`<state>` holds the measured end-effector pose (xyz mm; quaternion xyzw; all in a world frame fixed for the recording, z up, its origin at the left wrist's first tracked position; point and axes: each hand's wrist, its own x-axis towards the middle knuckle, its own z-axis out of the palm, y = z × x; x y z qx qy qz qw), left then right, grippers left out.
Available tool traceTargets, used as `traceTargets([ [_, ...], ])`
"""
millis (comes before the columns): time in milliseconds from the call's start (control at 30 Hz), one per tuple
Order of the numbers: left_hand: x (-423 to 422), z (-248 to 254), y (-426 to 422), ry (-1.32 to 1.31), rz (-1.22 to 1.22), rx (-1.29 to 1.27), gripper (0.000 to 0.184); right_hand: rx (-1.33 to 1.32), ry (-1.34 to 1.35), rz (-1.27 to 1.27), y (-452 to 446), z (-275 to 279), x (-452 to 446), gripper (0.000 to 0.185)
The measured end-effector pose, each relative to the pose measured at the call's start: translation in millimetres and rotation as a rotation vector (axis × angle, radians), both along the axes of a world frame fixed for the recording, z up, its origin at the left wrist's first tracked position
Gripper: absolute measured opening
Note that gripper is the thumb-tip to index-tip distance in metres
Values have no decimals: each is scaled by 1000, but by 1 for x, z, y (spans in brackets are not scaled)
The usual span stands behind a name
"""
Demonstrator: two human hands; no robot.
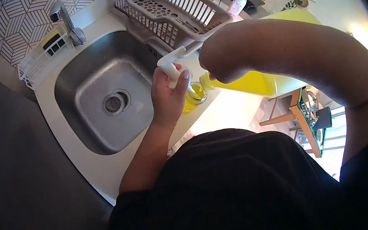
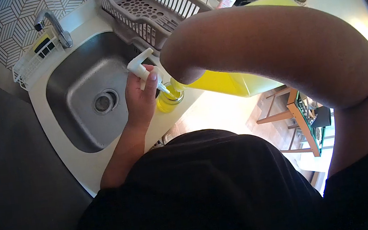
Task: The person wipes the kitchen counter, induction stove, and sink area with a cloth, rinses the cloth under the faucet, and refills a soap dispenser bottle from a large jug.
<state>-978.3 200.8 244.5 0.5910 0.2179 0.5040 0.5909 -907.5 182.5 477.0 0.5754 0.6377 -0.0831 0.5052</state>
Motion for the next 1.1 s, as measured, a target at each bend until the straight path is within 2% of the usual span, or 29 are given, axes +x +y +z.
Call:
traceTargets([
  [300,1,-2,1,-3,1,21,30,98,204,-159,-25,-13,29,30],
  [367,2,-4,1,-2,5,28,30,161,319,-258,-33,-14,39,30],
  [700,0,-3,2,-17,-11,39,26,398,564,-370,-75,-27,88,34],
  [767,-1,-3,3,-15,-27,18,26,473,685,-457,-83,-32,97,35],
  [800,0,-2,2,-20,-35,-10,26,480,692,-466,-88,-36,102,35],
  [967,1,7,2,-10,-31,3,26,684,1057,-462,-105,-55,122,40],
  [1100,-2,16,-1,-1,-37,-8,26,739,1193,-554,-120,-63,130,41],
])
